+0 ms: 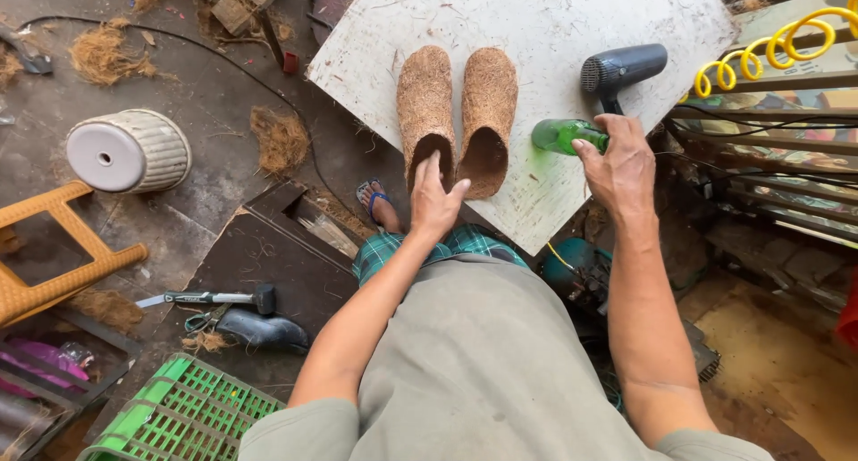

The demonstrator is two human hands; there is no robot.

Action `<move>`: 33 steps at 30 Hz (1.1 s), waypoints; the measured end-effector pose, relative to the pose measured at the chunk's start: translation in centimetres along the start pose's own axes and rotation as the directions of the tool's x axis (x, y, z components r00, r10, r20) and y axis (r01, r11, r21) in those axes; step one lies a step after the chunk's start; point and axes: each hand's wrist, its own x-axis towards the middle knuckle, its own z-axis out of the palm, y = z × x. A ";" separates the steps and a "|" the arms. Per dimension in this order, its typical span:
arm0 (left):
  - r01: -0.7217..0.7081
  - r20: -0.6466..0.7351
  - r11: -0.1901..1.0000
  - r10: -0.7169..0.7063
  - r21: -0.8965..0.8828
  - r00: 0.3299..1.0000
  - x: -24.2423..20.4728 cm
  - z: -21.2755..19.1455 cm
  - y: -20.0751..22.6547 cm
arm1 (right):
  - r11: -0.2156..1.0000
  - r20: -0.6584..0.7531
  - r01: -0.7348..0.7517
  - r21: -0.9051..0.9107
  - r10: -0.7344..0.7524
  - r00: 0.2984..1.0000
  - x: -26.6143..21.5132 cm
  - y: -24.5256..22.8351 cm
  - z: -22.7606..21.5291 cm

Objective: The person shapes a coconut shell into a bowl by first inserting a green bottle to mold its form. They then use a spray gun to apply a liquid to the shell and a hairdryer to dry it. Finally, they reinsert the bottle to maintain the shape while sitting on the floor.

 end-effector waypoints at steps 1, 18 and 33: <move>-0.005 0.002 1.000 0.005 -0.005 1.000 0.4 0.4 0.3 | 1.000 -0.005 -0.001 -0.005 0.001 1.000 -0.1 0.1 0.0; -0.209 -0.028 0.884 0.243 0.418 0.970 5.9 2.7 -0.8 | 0.993 -0.018 0.065 0.094 -0.063 0.998 -0.1 0.3 0.4; -0.232 -0.040 0.796 0.306 0.559 0.951 6.4 3.5 -2.2 | 0.991 -0.094 0.097 -0.088 -0.105 0.990 -0.6 -0.3 -0.3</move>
